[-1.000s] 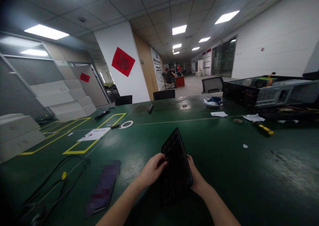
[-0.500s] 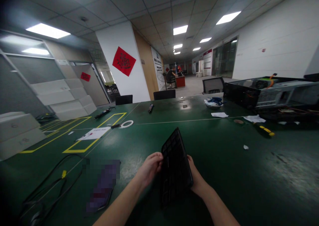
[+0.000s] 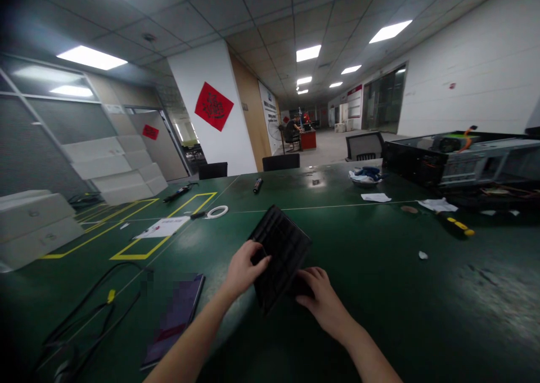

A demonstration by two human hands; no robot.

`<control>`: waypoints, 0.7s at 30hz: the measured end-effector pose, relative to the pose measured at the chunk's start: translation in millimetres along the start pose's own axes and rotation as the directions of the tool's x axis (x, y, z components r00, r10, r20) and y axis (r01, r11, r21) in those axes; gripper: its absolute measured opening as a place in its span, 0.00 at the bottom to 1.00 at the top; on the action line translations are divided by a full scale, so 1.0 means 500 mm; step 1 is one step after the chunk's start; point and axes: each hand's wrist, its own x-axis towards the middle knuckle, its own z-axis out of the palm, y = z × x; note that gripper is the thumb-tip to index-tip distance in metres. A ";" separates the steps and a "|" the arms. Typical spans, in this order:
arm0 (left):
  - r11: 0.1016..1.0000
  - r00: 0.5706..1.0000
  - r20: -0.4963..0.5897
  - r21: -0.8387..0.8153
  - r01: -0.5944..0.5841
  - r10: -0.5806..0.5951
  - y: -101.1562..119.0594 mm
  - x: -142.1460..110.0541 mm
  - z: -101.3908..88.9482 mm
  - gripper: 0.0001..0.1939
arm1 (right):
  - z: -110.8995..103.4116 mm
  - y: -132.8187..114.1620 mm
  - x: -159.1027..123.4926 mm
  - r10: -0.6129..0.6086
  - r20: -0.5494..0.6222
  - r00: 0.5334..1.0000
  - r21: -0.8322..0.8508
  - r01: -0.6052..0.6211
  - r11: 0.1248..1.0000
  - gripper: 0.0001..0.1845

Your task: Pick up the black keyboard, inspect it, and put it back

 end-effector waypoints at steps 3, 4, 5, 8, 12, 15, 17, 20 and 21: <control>0.926 0.951 -0.084 0.217 0.309 -0.298 -0.090 0.071 -0.039 0.23 | -0.009 -0.020 -0.008 0.022 0.071 0.997 -0.191 -0.008 0.982 0.24; 0.878 0.923 -0.107 0.287 0.384 -0.369 -0.124 0.091 -0.049 0.25 | -0.010 -0.024 -0.010 0.038 0.077 0.996 -0.217 -0.020 0.976 0.24; 0.824 0.891 -0.117 0.344 0.450 -0.438 -0.156 0.106 -0.058 0.27 | -0.010 -0.026 -0.011 0.052 0.079 0.996 -0.218 -0.033 0.975 0.25; 0.713 0.813 -0.116 0.421 0.561 -0.571 -0.231 0.124 -0.068 0.27 | -0.007 -0.026 -0.011 0.070 0.083 0.994 -0.224 -0.050 0.973 0.24; 0.683 0.775 -0.108 0.408 0.606 -0.622 -0.271 0.113 -0.060 0.24 | -0.004 -0.025 -0.011 0.068 0.102 0.992 -0.246 -0.041 0.968 0.25; 0.678 0.773 -0.133 0.403 0.614 -0.621 -0.275 0.111 -0.067 0.25 | -0.004 -0.027 -0.013 0.073 0.094 0.993 -0.237 -0.049 0.970 0.24; 0.683 0.777 -0.141 0.399 0.612 -0.614 -0.281 0.108 -0.086 0.21 | -0.005 -0.029 -0.016 0.077 0.082 0.994 -0.225 -0.057 0.973 0.24; 0.684 0.766 -0.107 0.385 0.619 -0.634 -0.307 0.089 -0.130 0.17 | -0.012 -0.043 -0.020 0.097 0.034 0.995 -0.209 -0.088 0.974 0.25; 0.685 0.763 -0.092 0.383 0.620 -0.640 -0.319 0.077 -0.145 0.16 | -0.019 -0.052 -0.021 0.091 -0.002 0.996 -0.224 -0.089 0.970 0.25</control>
